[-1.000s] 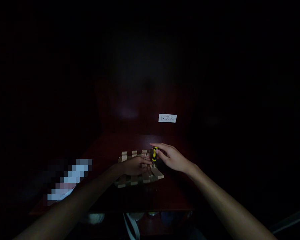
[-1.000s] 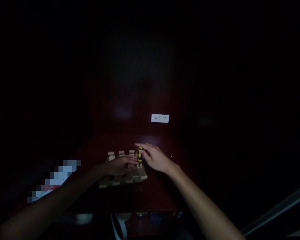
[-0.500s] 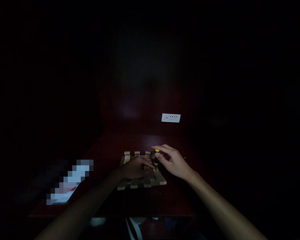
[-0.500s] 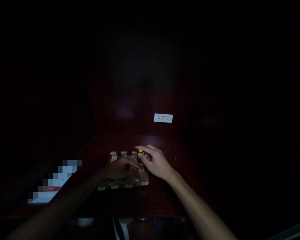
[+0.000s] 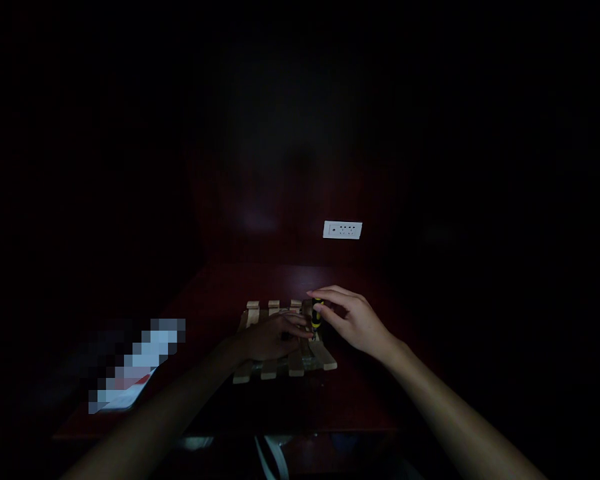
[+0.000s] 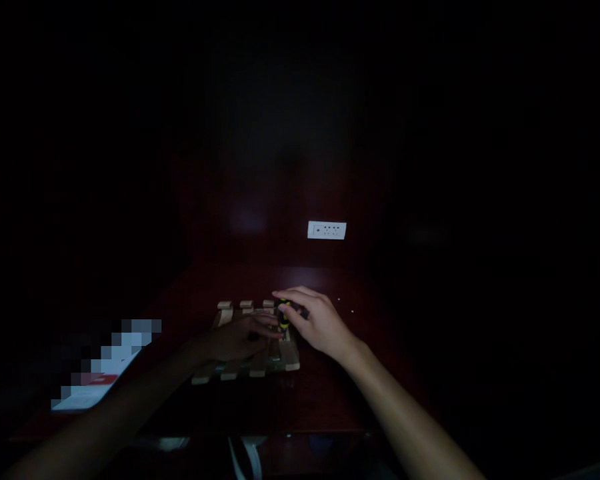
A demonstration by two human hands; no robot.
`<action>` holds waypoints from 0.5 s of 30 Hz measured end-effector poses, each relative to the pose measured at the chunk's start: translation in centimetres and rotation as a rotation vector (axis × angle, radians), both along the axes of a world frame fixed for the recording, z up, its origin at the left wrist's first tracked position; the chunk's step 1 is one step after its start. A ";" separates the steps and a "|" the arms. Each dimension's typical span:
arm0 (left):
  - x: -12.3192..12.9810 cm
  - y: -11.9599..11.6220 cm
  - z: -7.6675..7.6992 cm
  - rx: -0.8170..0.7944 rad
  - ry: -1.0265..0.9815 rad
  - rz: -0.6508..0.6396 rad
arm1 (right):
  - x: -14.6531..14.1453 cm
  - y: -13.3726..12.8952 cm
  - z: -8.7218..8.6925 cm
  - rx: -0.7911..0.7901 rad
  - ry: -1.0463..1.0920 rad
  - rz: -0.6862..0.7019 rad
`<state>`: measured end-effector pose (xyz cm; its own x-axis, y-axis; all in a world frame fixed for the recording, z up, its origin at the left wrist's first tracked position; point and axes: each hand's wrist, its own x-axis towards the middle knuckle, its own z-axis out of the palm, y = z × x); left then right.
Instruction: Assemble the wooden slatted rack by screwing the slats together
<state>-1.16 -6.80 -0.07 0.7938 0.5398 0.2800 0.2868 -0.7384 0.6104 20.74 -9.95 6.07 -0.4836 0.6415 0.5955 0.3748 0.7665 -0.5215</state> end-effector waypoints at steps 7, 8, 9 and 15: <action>-0.1 0.2 -0.3 0.032 -0.019 -0.023 | 0.1 -0.5 -0.2 -0.009 -0.008 0.010; -0.1 0.3 -0.4 0.039 -0.021 -0.024 | 0.1 -0.6 -0.2 -0.009 -0.002 0.012; -0.1 0.3 -0.5 0.043 -0.021 -0.019 | 0.1 -0.6 -0.2 -0.008 0.005 0.010; -0.2 0.2 -0.9 0.118 0.066 0.052 | 0.3 0.0 -0.8 -0.017 0.064 -0.017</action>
<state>-1.38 -6.61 -0.96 0.7844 0.5472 0.2922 0.3631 -0.7869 0.4989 21.01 -9.91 5.25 -0.4337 0.6593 0.6142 0.3529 0.7515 -0.5575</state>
